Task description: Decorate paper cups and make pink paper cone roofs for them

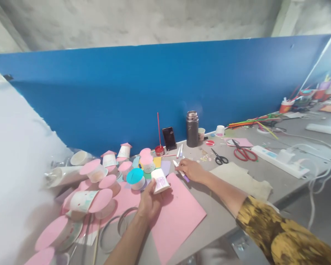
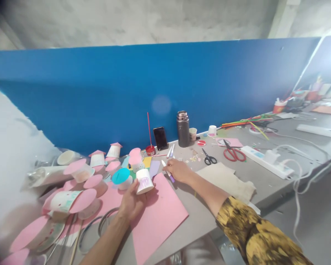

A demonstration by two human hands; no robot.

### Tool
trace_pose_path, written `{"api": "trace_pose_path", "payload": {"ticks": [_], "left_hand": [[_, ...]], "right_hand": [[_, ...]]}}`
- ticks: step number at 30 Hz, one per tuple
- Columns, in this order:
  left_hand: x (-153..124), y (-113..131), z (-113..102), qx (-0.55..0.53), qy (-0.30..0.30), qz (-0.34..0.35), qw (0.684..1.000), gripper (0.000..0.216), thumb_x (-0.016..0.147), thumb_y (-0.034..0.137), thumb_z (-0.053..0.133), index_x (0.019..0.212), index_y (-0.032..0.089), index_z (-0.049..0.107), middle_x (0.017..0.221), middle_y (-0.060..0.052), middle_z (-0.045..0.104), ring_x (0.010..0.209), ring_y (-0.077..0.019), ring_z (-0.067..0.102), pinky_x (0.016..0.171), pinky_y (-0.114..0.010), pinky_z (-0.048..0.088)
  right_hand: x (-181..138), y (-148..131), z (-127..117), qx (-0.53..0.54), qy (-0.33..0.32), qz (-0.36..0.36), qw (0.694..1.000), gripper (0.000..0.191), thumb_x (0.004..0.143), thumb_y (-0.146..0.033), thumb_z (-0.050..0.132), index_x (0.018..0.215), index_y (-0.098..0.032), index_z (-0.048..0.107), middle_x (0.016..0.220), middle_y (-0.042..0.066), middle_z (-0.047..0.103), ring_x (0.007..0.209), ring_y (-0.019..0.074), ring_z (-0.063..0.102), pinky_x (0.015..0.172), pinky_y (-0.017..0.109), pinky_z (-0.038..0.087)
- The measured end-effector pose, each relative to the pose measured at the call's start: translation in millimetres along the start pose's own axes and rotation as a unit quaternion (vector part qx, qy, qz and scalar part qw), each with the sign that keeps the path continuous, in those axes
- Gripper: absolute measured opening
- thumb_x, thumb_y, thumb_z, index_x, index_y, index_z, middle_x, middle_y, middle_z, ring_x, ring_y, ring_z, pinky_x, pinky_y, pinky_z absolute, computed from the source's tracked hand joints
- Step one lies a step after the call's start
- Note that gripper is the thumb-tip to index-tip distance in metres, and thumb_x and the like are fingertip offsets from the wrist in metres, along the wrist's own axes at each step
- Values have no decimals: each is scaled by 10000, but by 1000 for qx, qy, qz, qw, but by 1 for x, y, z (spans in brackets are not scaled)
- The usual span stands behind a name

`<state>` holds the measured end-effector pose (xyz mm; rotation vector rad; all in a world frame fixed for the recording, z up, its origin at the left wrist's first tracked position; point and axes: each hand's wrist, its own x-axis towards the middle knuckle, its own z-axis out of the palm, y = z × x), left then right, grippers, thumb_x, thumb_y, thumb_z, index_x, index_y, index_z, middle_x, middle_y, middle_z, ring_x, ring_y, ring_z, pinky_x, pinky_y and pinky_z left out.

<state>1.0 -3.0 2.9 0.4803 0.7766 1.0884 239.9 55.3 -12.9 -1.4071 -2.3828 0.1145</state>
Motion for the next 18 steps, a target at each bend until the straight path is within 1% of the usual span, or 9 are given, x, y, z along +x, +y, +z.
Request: {"api": "trace_pose_path", "payload": {"ticks": [3, 6, 9, 11, 13, 15, 17, 18], "left_hand": [[1, -1, -3, 19, -24, -8, 1000, 360, 890, 335, 685, 1172, 112, 663, 902, -159, 798, 813, -311, 780, 797, -442, 624], [0, -1, -5, 33, -51, -13, 998, 416, 851, 317, 740, 1209, 125, 649, 955, -170, 802, 865, -326, 781, 837, -465, 619], [-2, -2, -6, 45, -66, -3, 997, 491, 825, 261, 776, 1279, 152, 624, 1013, -168, 805, 925, -326, 779, 891, -477, 611], [-3, -2, -6, 49, -71, 3, 996, 526, 812, 243, 794, 1302, 167, 617, 1032, -161, 806, 961, -330, 777, 913, -477, 609], [-3, -2, -7, 47, -70, 9, 996, 541, 812, 242, 803, 1313, 166, 614, 1044, -161, 805, 992, -332, 773, 927, -471, 609], [-1, -2, -8, 44, -66, 14, 997, 527, 815, 243, 805, 1301, 153, 623, 1050, -162, 805, 1004, -330, 772, 939, -457, 609], [1, -3, -10, 42, -66, 15, 997, 492, 822, 243, 802, 1274, 145, 635, 1047, -159, 806, 998, -327, 775, 951, -454, 607], [1, -4, -11, 42, -69, 13, 997, 479, 827, 247, 798, 1267, 146, 637, 1044, -156, 807, 996, -329, 776, 962, -465, 603]], "right_hand": [[0, -6, 6, -11, -13, -5, 1000, 329, 983, -145, 582, 1205, -278, 784, 1104, 99, 726, 1114, 234, 632, 872, 295, 485], [-1, -4, 0, -15, 6, 27, 1000, 398, 953, -143, 613, 1305, -290, 728, 1131, 84, 731, 1124, 230, 637, 881, 285, 485], [-1, 11, -15, -21, 64, 115, 991, 404, 1007, -166, 520, 1370, -254, 671, 1205, 101, 723, 1134, 234, 648, 935, 304, 478], [-2, 24, -25, -30, 100, 186, 977, 375, 1045, -184, 444, 1336, -217, 677, 1253, 123, 712, 1152, 244, 651, 973, 325, 469], [-2, 36, -32, -39, 117, 244, 962, 348, 1063, -203, 421, 1290, -195, 685, 1265, 136, 712, 1171, 252, 652, 991, 339, 469], [-2, 42, -35, -43, 110, 276, 954, 295, 1071, -240, 458, 1244, -185, 691, 1220, 127, 725, 1139, 247, 671, 984, 367, 495], [-2, 44, -35, -42, 86, 285, 954, 246, 1058, -309, 546, 1207, -175, 689, 1178, 101, 725, 1075, 236, 690, 961, 413, 538], [-2, 43, -35, -40, 72, 284, 955, 251, 1043, -343, 589, 1198, -171, 685, 1176, 90, 718, 1056, 232, 694, 949, 435, 556]]}}
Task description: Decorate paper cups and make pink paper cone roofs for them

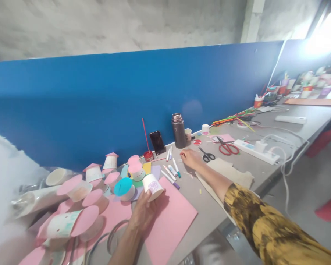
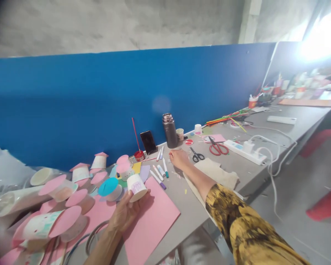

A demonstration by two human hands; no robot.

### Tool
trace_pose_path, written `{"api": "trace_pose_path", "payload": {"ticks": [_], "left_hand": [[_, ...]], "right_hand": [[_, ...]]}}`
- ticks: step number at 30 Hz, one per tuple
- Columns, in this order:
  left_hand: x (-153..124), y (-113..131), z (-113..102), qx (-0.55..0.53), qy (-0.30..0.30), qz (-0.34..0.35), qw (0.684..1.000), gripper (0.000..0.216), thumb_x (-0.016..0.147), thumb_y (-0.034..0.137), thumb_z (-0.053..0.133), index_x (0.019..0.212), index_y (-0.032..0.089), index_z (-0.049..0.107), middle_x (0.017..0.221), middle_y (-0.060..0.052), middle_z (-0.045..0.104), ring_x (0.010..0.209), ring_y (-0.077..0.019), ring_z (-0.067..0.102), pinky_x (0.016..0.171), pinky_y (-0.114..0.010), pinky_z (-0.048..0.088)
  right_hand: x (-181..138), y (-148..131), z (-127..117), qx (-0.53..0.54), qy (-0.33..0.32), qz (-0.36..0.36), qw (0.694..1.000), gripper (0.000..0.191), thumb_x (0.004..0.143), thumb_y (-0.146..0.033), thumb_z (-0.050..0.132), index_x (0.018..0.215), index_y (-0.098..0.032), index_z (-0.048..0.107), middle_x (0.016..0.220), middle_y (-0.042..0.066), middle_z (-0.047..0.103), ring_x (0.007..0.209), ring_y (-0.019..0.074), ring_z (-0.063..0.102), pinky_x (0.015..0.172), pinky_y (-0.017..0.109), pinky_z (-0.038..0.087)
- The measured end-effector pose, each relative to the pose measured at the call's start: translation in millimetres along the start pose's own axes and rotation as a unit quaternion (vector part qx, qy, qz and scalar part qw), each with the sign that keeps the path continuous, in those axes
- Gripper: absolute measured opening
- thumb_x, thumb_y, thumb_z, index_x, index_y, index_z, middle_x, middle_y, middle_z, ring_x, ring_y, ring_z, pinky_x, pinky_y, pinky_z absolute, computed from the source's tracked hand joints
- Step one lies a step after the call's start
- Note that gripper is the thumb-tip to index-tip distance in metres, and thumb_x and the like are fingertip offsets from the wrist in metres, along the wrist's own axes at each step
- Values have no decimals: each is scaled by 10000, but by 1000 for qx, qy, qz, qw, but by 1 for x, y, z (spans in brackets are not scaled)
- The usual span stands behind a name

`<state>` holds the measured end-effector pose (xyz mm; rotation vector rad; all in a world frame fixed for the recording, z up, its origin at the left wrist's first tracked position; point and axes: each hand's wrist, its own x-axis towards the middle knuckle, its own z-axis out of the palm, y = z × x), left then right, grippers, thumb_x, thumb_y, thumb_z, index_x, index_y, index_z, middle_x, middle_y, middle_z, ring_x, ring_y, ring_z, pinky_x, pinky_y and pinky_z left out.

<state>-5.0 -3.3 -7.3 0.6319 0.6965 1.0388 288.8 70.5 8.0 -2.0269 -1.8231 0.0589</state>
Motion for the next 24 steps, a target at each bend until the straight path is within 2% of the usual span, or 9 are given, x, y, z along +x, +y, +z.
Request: {"api": "trace_pose_path", "payload": {"ticks": [2, 5, 10, 14, 18, 24], "left_hand": [[1, -1, -3, 2, -10, -7, 1000, 493, 839, 272, 792, 1287, 151, 627, 1047, -155, 807, 995, -335, 777, 999, -509, 580], [2, -3, -7, 11, -39, -19, 999, 626, 828, 340, 813, 1377, 157, 576, 1061, -161, 805, 978, -332, 779, 1053, -553, 531], [1, -5, -6, 39, -89, -12, 995, 813, 719, 354, 916, 1427, 205, 546, 1096, -154, 800, 990, -327, 771, 1033, -526, 539], [0, -4, -1, 47, -75, -8, 996, 799, 675, 333, 946, 1378, 230, 582, 1079, -133, 803, 984, -318, 772, 985, -494, 572], [-1, -2, 2, 48, -47, -6, 998, 739, 684, 353, 940, 1325, 212, 601, 1090, -137, 800, 1011, -320, 766, 978, -500, 583], [0, -1, 6, 46, -28, 18, 998, 729, 673, 362, 944, 1302, 194, 617, 1062, -129, 807, 949, -315, 778, 938, -501, 610]], "right_hand": [[-2, -3, 1, -4, -27, -9, 1000, 278, 1019, -381, 639, 1194, -167, 679, 1194, 81, 704, 1046, 228, 693, 934, 455, 578], [-5, -10, 6, -12, -66, -20, 998, 283, 1020, -387, 639, 1188, -163, 679, 1187, 82, 703, 1036, 226, 696, 917, 446, 588], [-13, -25, 18, -39, -108, -22, 993, 297, 1015, -384, 647, 1214, -163, 668, 1193, 84, 699, 1025, 226, 698, 903, 443, 595], [-19, -32, 21, -58, -109, -16, 992, 332, 1013, -370, 651, 1275, -167, 640, 1235, 92, 682, 1043, 235, 694, 903, 450, 597], [-25, -37, 18, -70, -100, -15, 992, 373, 1014, -380, 646, 1322, -171, 615, 1250, 98, 676, 1058, 244, 692, 920, 467, 590], [-32, -46, 11, -73, -107, -27, 991, 372, 1016, -373, 644, 1326, -170, 612, 1244, 97, 677, 1049, 241, 693, 916, 462, 590]]}}
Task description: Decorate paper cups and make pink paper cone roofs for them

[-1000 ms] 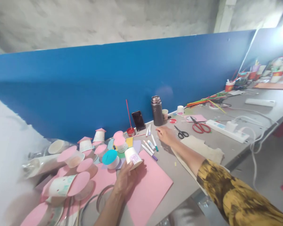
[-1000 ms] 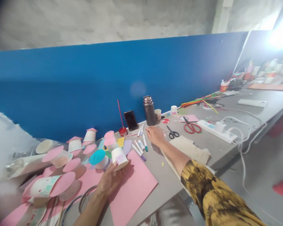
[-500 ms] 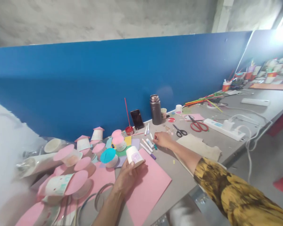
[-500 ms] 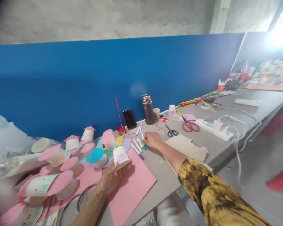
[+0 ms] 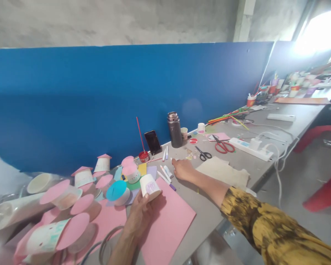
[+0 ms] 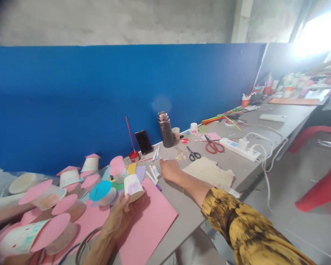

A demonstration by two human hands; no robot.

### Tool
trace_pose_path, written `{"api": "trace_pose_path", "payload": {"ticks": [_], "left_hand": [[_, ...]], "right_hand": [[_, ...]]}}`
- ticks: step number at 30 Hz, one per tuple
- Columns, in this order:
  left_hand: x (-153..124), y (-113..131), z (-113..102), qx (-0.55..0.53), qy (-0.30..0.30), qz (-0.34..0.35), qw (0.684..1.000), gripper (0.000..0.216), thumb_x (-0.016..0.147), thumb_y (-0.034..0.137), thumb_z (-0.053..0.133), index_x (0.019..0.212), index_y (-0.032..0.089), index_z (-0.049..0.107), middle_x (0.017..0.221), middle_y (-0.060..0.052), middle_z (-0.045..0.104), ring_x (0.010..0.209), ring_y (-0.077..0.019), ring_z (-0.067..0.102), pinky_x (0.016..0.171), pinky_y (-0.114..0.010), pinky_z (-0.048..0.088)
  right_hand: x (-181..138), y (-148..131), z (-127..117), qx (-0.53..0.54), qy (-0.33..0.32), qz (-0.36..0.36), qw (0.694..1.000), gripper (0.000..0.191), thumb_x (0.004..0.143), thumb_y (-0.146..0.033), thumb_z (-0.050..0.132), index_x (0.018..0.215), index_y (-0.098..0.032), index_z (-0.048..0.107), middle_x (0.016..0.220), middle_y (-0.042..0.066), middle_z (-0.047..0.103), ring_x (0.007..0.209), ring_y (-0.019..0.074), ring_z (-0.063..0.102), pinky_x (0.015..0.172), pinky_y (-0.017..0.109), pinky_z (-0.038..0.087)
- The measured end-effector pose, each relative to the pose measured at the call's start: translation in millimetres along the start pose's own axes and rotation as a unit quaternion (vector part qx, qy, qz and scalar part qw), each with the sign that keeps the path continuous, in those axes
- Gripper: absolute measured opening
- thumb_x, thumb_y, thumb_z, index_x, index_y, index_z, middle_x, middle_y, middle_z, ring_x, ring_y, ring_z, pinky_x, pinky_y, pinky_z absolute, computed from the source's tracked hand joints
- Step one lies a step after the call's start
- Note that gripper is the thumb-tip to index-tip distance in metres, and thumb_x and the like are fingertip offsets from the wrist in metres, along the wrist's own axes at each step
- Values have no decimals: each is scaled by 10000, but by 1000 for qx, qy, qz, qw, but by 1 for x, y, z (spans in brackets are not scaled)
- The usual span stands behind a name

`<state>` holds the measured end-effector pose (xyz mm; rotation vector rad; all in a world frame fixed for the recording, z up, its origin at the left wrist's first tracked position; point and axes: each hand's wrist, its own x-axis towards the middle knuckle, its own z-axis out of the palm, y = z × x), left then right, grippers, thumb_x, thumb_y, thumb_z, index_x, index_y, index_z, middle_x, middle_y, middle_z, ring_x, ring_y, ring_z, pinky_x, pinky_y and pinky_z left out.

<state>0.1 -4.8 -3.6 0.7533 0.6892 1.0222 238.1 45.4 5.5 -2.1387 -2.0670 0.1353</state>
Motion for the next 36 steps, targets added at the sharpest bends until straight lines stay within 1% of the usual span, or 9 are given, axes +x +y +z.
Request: {"api": "trace_pose_path", "payload": {"ticks": [4, 9, 12, 15, 20, 24, 29, 33, 36], "left_hand": [[1, 0, 1, -4, 2, -6, 1000, 700, 707, 413, 919, 1298, 175, 628, 1070, -146, 804, 953, -328, 778, 940, -512, 610], [2, 0, -1, -1, 17, -18, 1000, 607, 781, 348, 871, 1305, 161, 629, 1078, -162, 802, 952, -309, 780, 903, -461, 629], [3, 2, 0, -9, 33, -32, 999, 478, 855, 256, 783, 1298, 145, 641, 1085, -163, 801, 946, -294, 783, 872, -429, 640], [3, 5, 2, -13, 44, -57, 997, 364, 902, 227, 695, 1242, 98, 664, 1049, -182, 801, 921, -314, 786, 840, -447, 649], [2, 8, 2, 1, 46, -57, 997, 244, 943, 221, 639, 1108, 51, 694, 909, -205, 796, 793, -280, 783, 697, -362, 653], [-1, 7, 0, -18, 37, -37, 998, 374, 879, 165, 728, 1245, 107, 675, 945, -143, 805, 779, -246, 773, 623, -310, 635], [-1, 3, -3, -38, 12, -41, 998, 581, 823, 140, 805, 1374, 151, 621, 1131, -143, 791, 915, -255, 770, 775, -360, 653], [1, -1, -4, -42, 32, -37, 998, 661, 764, 167, 866, 1376, 161, 617, 1134, -143, 789, 1013, -282, 759, 916, -416, 626], [3, -4, -5, -31, 14, -30, 999, 703, 695, 173, 917, 1342, 176, 644, 1139, -138, 787, 1032, -286, 755, 962, -422, 604]], "right_hand": [[-1, -1, -2, 16, -7, -1, 1000, 371, 1024, -370, 622, 1337, -172, 599, 1211, 92, 690, 1029, 240, 697, 916, 461, 577], [3, 6, -2, 94, -2, 21, 995, 424, 974, -208, 622, 1387, -154, 543, 1144, 146, 726, 1092, 309, 693, 959, 472, 519], [9, 11, -2, 171, 2, 58, 984, 415, 1003, -298, 636, 1389, -168, 554, 1224, 120, 690, 1119, 287, 675, 983, 502, 531], [19, 16, -1, 266, -20, 91, 959, 373, 1012, -378, 646, 1324, -176, 612, 1267, 96, 665, 1074, 248, 682, 927, 469, 583], [30, 24, 4, 417, -86, 98, 900, 317, 1005, -360, 664, 1250, -159, 654, 1227, 87, 683, 1007, 225, 699, 846, 409, 614], [32, 27, 5, 513, -89, 89, 849, 272, 1009, -355, 662, 1187, -149, 664, 1126, 68, 699, 904, 187, 702, 779, 367, 616], [32, 34, -2, 635, -39, 50, 770, 163, 952, -315, 663, 929, -154, 675, 759, 7, 688, 656, 116, 622, 562, 207, 468], [30, 39, -9, 720, -27, 10, 693, 265, 793, -379, 719, 964, -180, 682, 647, -34, 611, 568, 103, 521, 516, 202, 368], [28, 39, -13, 761, -47, -13, 647, 365, 724, -404, 738, 1007, -180, 687, 607, -59, 528, 534, 98, 443, 499, 205, 323]]}}
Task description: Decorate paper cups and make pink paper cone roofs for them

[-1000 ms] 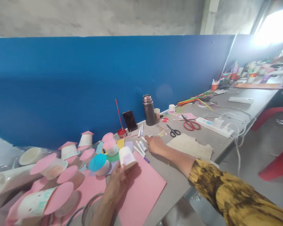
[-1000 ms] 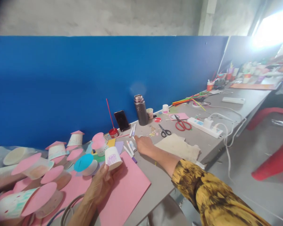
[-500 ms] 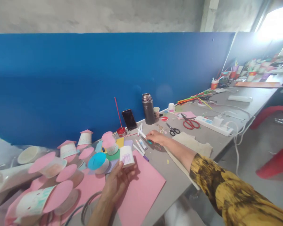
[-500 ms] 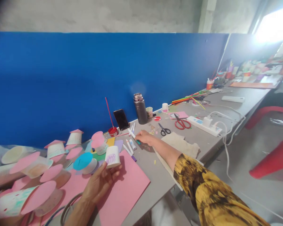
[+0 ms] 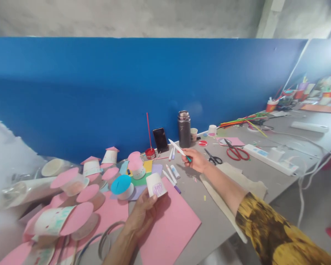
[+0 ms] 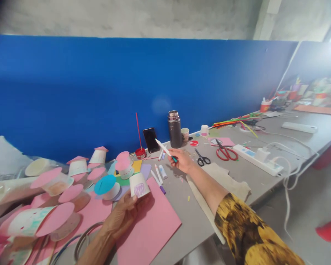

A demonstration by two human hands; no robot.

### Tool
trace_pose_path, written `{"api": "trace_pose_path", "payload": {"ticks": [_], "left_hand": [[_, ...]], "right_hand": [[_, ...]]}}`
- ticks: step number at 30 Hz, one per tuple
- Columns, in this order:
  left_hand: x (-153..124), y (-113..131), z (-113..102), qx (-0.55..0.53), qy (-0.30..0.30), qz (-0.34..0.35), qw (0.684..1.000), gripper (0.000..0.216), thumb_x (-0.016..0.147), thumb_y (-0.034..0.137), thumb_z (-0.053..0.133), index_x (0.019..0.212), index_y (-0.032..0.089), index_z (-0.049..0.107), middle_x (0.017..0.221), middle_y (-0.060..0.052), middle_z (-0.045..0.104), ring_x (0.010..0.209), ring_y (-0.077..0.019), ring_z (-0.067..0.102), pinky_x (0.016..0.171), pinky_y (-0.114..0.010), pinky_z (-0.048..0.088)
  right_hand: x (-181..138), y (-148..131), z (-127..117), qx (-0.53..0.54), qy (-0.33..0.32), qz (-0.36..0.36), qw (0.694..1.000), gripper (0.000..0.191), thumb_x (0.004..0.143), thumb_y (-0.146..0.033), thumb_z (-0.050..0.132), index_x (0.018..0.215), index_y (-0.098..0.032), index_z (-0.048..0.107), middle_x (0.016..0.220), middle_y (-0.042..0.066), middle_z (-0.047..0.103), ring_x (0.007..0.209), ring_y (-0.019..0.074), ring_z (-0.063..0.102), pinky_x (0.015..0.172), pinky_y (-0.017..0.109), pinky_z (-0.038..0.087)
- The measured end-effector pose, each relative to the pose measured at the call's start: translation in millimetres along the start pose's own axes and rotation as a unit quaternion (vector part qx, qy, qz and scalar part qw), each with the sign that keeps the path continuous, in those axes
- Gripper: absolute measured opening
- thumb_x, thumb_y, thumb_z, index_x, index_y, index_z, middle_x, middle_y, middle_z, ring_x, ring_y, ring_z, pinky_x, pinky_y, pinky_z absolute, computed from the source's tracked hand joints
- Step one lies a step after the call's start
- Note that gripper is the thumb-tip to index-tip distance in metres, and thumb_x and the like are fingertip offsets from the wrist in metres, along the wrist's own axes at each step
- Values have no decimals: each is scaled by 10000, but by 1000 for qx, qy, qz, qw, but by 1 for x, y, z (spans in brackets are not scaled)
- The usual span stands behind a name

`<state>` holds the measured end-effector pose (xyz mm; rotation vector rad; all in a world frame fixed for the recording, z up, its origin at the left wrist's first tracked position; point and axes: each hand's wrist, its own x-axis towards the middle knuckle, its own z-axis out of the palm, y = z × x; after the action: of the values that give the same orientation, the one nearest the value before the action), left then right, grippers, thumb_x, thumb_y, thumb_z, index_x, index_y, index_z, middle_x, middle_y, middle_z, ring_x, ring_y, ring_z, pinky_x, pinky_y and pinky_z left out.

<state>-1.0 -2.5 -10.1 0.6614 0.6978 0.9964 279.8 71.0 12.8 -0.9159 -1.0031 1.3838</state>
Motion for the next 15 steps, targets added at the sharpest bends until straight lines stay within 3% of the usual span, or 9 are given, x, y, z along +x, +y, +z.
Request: {"api": "trace_pose_path", "payload": {"ticks": [3, 6, 11, 15], "left_hand": [[1, -2, -4, 25, -29, 11, 999, 667, 686, 185, 926, 1303, 192, 673, 1182, -133, 776, 1074, -293, 743, 982, -420, 591], [2, -2, -6, 45, -34, 18, 998, 651, 689, 193, 925, 1292, 189, 680, 1222, -137, 764, 1137, -308, 722, 1011, -409, 575], [-1, 2, 1, 38, -9, -23, 999, 564, 741, 271, 904, 1249, 163, 684, 1186, -162, 775, 1039, -307, 759, 964, -443, 606], [-2, 2, 5, 77, 25, -9, 997, 518, 769, 459, 868, 1113, 100, 724, 998, -184, 801, 846, -290, 780, 777, -389, 652]], "right_hand": [[-3, -3, 2, 32, -15, -1, 999, 443, 708, -379, 744, 1108, -199, 684, 596, -73, 494, 517, 94, 401, 493, 197, 292], [-3, -5, 3, 42, 15, -21, 999, 454, 706, -391, 749, 1118, -211, 685, 620, -67, 501, 518, 95, 400, 479, 197, 278], [3, -4, 3, 3, 128, -96, 987, 370, 679, -381, 808, 972, -176, 712, 649, -46, 543, 560, 101, 432, 465, 204, 275], [7, -19, -9, -47, 245, -167, 954, 299, 772, -390, 788, 972, -182, 709, 687, -37, 613, 551, 89, 440, 449, 194, 299]]}}
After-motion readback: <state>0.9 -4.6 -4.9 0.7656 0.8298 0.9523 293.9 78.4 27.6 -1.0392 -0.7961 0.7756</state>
